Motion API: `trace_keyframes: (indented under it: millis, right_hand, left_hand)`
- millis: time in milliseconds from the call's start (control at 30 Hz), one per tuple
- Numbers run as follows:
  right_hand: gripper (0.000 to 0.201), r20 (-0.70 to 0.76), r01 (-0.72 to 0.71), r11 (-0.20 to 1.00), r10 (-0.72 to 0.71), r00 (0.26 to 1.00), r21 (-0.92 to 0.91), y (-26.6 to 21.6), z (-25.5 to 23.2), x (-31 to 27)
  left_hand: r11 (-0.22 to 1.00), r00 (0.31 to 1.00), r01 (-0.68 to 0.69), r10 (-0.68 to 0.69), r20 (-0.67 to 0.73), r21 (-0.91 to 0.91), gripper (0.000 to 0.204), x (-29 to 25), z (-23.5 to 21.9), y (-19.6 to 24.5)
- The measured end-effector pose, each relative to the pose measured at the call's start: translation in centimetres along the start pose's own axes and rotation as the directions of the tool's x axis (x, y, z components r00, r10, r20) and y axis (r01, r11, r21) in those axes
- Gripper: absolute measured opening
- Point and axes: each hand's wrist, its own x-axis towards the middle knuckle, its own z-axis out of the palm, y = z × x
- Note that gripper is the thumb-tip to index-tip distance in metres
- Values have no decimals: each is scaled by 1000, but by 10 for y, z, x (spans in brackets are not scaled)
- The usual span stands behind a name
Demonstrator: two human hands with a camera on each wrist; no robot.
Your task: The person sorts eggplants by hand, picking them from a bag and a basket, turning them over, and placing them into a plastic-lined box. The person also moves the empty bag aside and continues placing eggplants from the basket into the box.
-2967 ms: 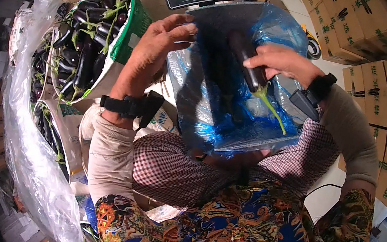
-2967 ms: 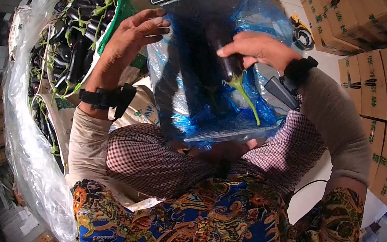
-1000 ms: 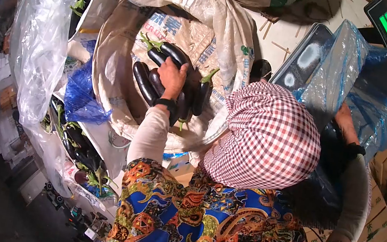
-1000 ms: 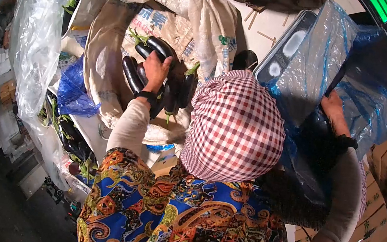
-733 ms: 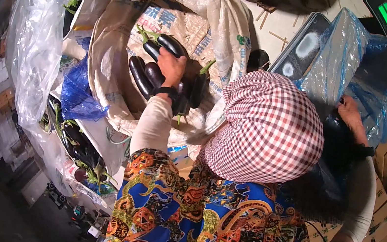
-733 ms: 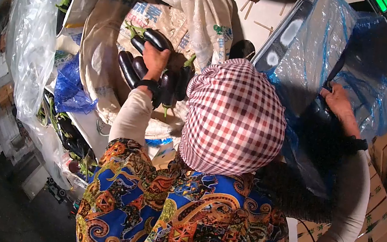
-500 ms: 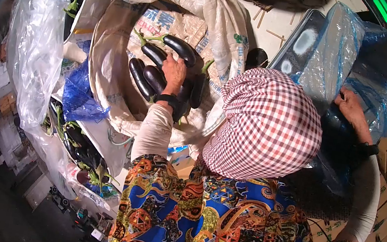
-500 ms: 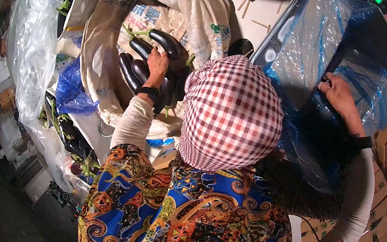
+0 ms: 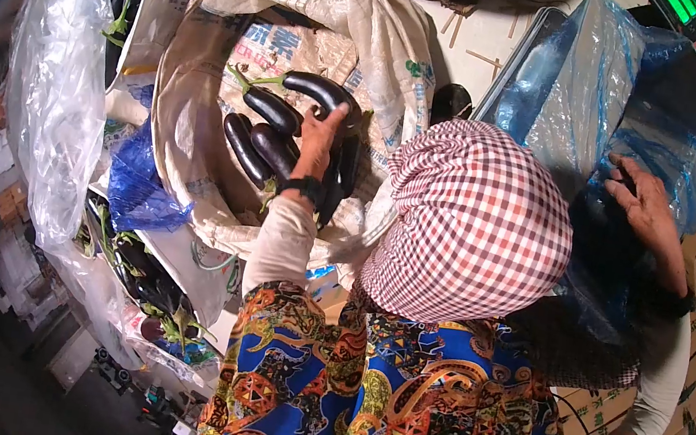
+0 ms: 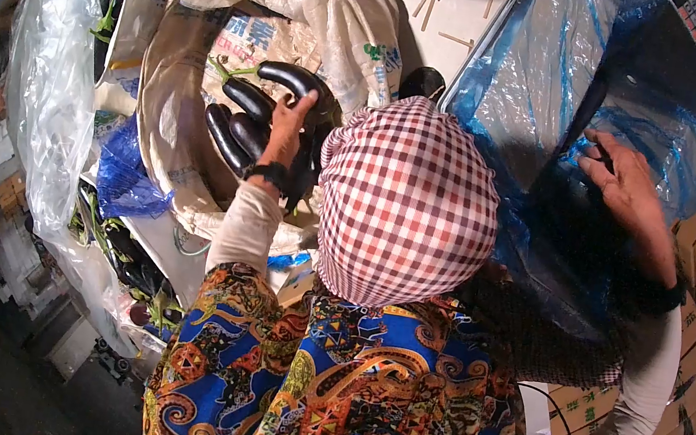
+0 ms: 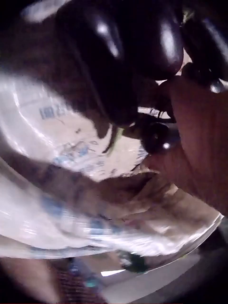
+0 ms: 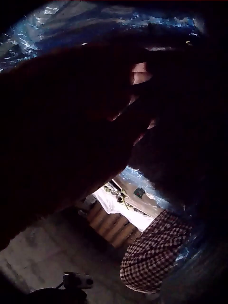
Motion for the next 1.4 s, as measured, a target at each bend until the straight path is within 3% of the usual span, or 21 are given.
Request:
trace_keyframes:
  millis: [67, 100, 167, 200, 267, 300, 367, 400, 500, 600, 667, 767, 800, 933, 967, 1067, 1100, 1133, 1233, 1267, 1400]
  right_hand:
    - [53, 18, 22, 1000, -22, 1000, 4, 0, -1, -1]
    - [53, 0, 50, 998, -50, 999, -26, 4, -1, -2]
    - [56, -123, 92, 973, -120, 985, -214, 12, 3, -13]
    - [59, -63, 206, 967, -217, 974, -151, 16, -7, -12]
    - [62, -212, 174, 969, -210, 955, -176, 17, -10, -23]
    - [62, -225, 114, 981, -148, 963, -155, 14, -17, -25]
    - [63, -238, 62, 994, -81, 968, -90, 18, -26, -30]
    - [64, -240, 66, 997, -75, 968, -47, 27, -28, -31]
    - [67, -256, 173, 970, -126, 958, 170, 43, -21, -31]
    - [67, -169, 264, 884, -213, 962, 385, 24, -28, -31]
    - [64, -113, 311, 809, -295, 949, 499, 5, -29, -31]
    - [56, -102, 365, 679, -395, 913, 637, -12, -32, -47]
    - [61, -86, 350, 584, -430, 899, 732, -7, -29, -45]
    - [61, -195, 286, 105, -512, 837, 952, -11, -26, -49]
    - [56, -259, 249, -101, -598, 759, 963, -12, -27, -46]
    - [52, -470, 410, -232, -492, 732, 882, -13, -29, -46]
    - [47, -483, 374, -309, -477, 735, 875, -7, -31, -48]
    - [46, -507, 429, -270, -458, 730, 862, 1, -35, -51]
    - [44, -569, 553, -180, -447, 691, 813, 29, -53, -62]
    - [45, -589, 591, -152, -443, 676, 792, 33, -54, -64]
    - [50, -602, 626, -126, -472, 644, 769, 47, -61, -74]
  left_hand:
    - [931, 980, -96, 26, 197, 353, 72, -19, -8, -6]
    - [523, 910, -395, 339, 240, 755, 67, -23, -6, -37]
    - [237, 810, -533, 421, 409, 812, 55, -49, -1, -36]
    - [192, 792, -550, 430, 433, 813, 48, -70, 2, -10]
    - [152, 809, -499, 434, 396, 853, 39, -20, 5, -80]
    - [214, 792, -532, 469, 391, 819, 39, -17, 3, -70]
    - [493, 774, -602, 554, 307, 629, 39, -31, -11, -19]
    - [660, 809, -578, 541, 230, 479, 40, -39, -17, 15]
    - [959, 959, -280, 278, 50, 41, 44, -90, -22, 155]
    - [845, 879, -251, 404, 255, -473, 47, -105, -23, 237]
    - [814, 797, -296, 499, 340, -500, 52, -130, -7, 287]
    - [737, 549, -402, 669, 501, -544, 65, -159, 39, 339]
    - [716, 450, -406, 698, 557, -568, 64, -178, 57, 357]
    - [732, 331, -459, 667, 668, -503, 71, -213, 109, 396]
    - [700, 280, -543, 671, 687, -463, 70, -222, 118, 403]
    - [594, 96, -683, 651, 753, -426, 78, -243, 144, 415]
    - [635, 75, -637, 615, 785, -437, 79, -250, 147, 421]
    - [676, 55, -591, 579, 814, -440, 80, -256, 149, 425]
    - [609, 8, -720, 486, 874, -332, 79, -245, 153, 427]
    - [805, -1, -444, 438, 899, -392, 76, -244, 156, 418]
    - [767, 4, -542, 412, 911, -344, 71, -274, 153, 421]
